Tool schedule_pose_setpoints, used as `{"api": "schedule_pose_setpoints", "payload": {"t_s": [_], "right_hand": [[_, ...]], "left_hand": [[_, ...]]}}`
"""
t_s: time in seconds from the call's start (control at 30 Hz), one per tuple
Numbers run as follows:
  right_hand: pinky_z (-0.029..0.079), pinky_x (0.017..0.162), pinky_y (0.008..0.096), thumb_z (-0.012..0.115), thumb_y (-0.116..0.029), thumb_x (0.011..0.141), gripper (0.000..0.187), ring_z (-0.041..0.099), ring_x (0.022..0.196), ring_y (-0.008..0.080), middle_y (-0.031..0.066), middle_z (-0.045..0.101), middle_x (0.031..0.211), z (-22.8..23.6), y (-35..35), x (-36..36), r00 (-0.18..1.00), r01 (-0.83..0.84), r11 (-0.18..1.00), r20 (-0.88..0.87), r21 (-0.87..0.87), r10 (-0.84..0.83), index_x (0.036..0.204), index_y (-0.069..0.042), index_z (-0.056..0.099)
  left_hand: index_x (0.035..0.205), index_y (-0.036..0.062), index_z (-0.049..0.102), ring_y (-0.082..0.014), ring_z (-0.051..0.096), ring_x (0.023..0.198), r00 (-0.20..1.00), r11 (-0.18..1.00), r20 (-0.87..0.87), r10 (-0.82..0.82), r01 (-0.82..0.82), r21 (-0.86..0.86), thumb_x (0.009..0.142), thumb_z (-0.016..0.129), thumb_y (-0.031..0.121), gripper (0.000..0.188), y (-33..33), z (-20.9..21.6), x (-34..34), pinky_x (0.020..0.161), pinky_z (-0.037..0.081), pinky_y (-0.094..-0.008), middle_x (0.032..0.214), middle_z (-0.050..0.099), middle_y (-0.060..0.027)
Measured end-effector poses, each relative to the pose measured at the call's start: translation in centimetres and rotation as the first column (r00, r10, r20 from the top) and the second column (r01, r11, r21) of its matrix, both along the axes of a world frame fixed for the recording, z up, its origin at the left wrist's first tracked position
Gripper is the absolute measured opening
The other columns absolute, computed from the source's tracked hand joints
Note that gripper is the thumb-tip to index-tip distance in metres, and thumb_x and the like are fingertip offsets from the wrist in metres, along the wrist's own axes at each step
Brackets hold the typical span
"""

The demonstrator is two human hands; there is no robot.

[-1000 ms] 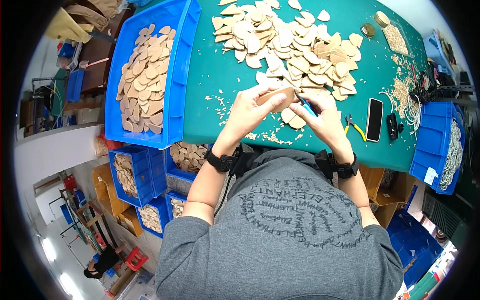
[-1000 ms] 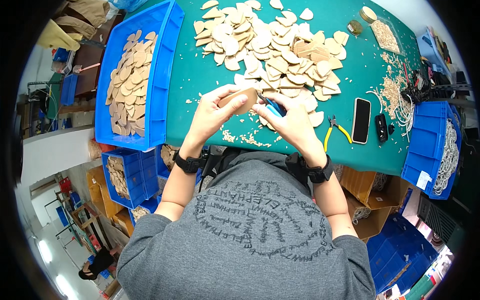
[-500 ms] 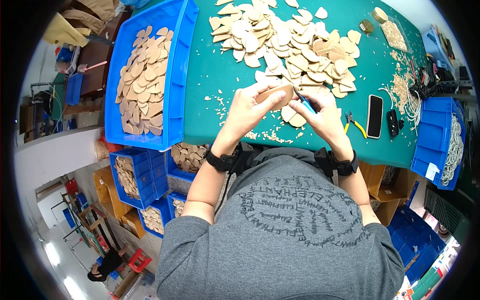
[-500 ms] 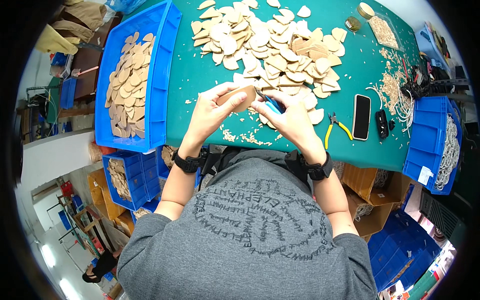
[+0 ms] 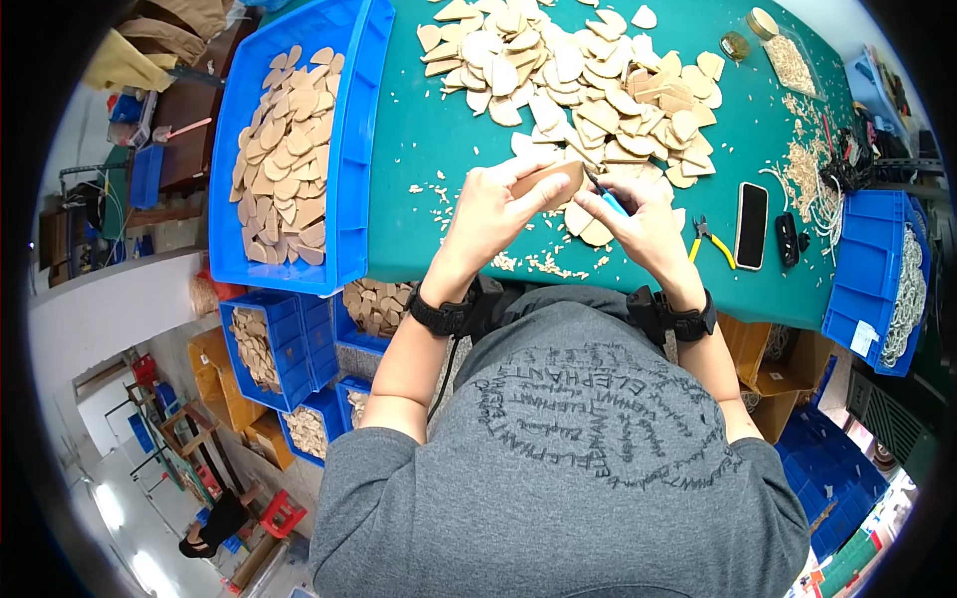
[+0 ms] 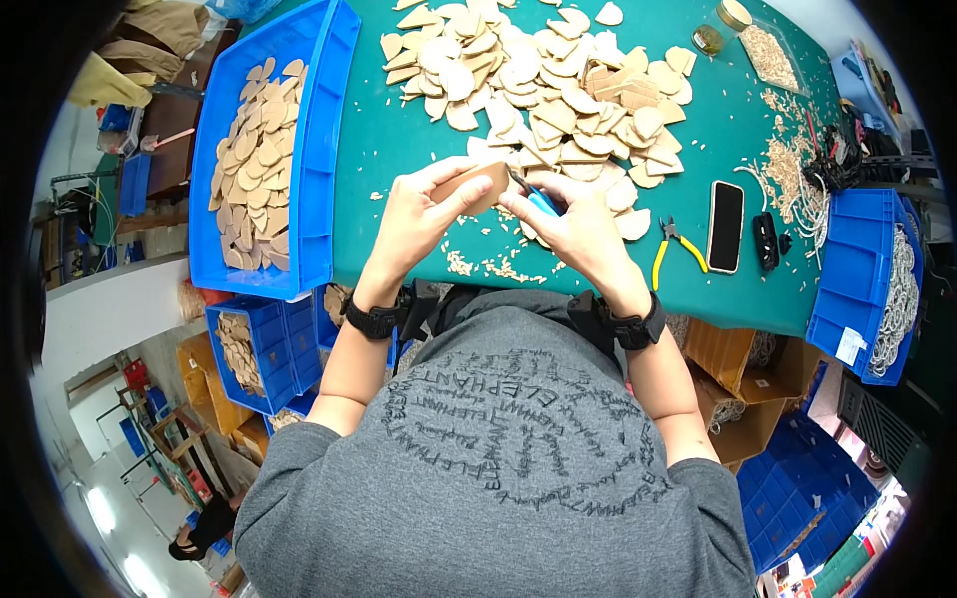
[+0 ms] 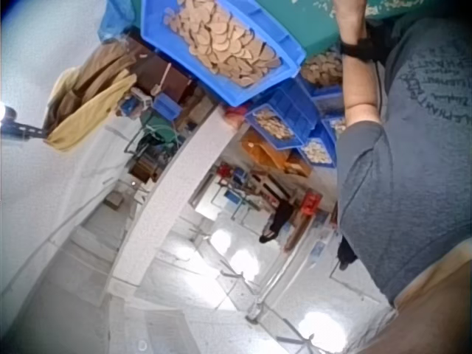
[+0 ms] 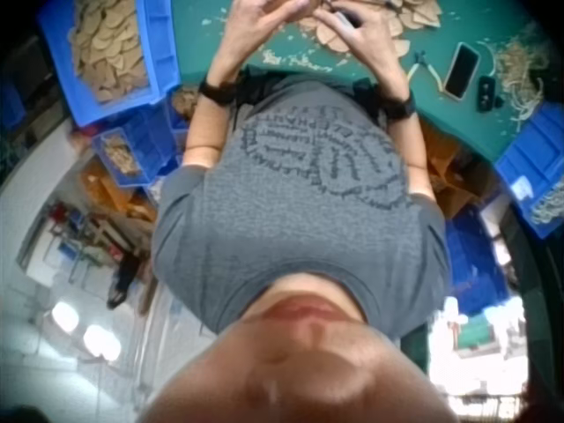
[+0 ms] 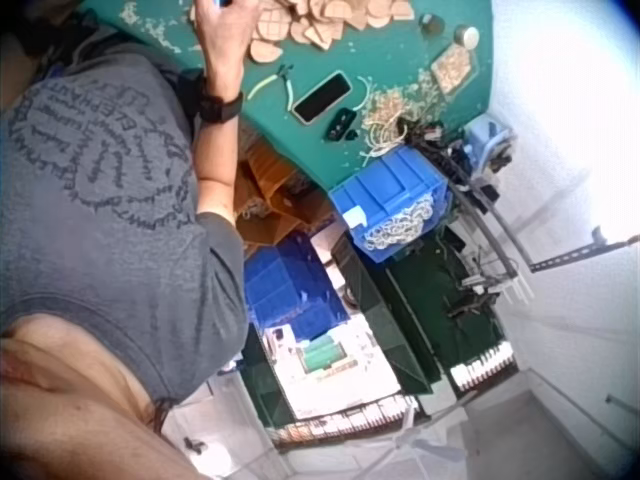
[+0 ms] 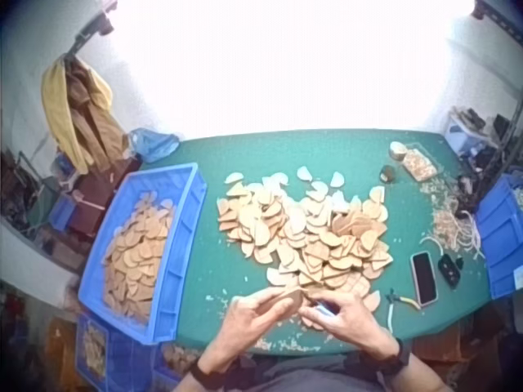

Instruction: The person uses a handheld tool to smooth and shape the edges of small, light-colored wooden pieces. They pick up each piece from a pile on a green workbench, work on the edges, and place the finished pieces into a blue plastic bin.

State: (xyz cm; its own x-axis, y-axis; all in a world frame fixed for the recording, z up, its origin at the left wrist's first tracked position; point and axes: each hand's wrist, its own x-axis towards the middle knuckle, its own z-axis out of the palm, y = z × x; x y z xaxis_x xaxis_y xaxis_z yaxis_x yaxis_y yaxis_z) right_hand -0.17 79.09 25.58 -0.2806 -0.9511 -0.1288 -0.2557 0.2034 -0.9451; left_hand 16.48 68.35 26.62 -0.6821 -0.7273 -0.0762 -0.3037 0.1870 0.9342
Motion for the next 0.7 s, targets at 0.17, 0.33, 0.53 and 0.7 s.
{"api": "schedule_pose_setpoints", "payload": {"t_s": [0.17, 0.33, 0.53, 0.7], "right_hand": [[0.032, 0.048, 0.0221, 0.071, -0.031, 0.084, 0.029, 0.04, 0.056, 0.0036, -0.0038, 0.05, 0.061, 0.0, -0.2, 0.3, 0.999, -0.003, 1.0, 0.053, 0.005, 0.003, 0.085, -0.003, 0.063], [0.024, 0.048, 0.0223, 0.072, -0.03, 0.084, 0.03, 0.034, 0.055, 0.0028, -0.0072, 0.042, 0.059, -0.8, -0.2, 0.2, 0.992, 0.11, 0.994, 0.06, -0.022, -0.108, 0.083, -0.002, 0.063], [0.026, 0.048, 0.0217, 0.073, -0.027, 0.082, 0.028, 0.034, 0.054, 0.0035, -0.0065, 0.041, 0.059, -1.8, 1.0, -1.1, 0.988, 0.151, 0.987, -0.008, -0.062, -0.152, 0.082, 0.0, 0.064], [0.028, 0.049, 0.0233, 0.075, -0.027, 0.081, 0.029, 0.036, 0.053, 0.0049, -0.0047, 0.044, 0.058, -2.2, 2.1, -1.2, 0.971, 0.235, 0.972, 0.044, 0.015, -0.235, 0.084, 0.001, 0.066]], "left_hand": [[0.104, 0.0027, 0.066, -0.0059, 0.058, 0.07, 0.996, 0.997, -0.085, 0.032, -0.026, 0.073, 0.088, 0.066, 0.025, 0.028, 0.0, -0.4, 0.3, 0.061, 0.047, -0.0216, 0.081, 0.067, -0.0017], [0.103, 0.0032, 0.067, -0.0044, 0.054, 0.063, 0.988, 0.981, -0.037, 0.149, -0.143, 0.132, 0.088, 0.067, 0.026, 0.027, -1.2, 0.1, 2.3, 0.054, 0.043, -0.02, 0.081, 0.067, -0.0014], [0.12, 0.0025, 0.052, -0.0106, 0.053, 0.075, 0.452, 0.604, -0.401, 0.797, -0.575, 0.552, 0.092, 0.058, 0.037, 0.045, -10.5, -2.0, 10.8, 0.054, 0.043, -0.0208, 0.111, 0.06, -0.0126], [0.115, 0.0062, 0.059, -0.0125, 0.053, 0.078, 0.704, 0.657, -0.031, 0.709, -0.645, 0.391, 0.083, 0.067, 0.046, 0.052, -11.0, -10.9, 3.2, 0.061, 0.045, -0.0255, 0.101, 0.057, -0.0054]]}}
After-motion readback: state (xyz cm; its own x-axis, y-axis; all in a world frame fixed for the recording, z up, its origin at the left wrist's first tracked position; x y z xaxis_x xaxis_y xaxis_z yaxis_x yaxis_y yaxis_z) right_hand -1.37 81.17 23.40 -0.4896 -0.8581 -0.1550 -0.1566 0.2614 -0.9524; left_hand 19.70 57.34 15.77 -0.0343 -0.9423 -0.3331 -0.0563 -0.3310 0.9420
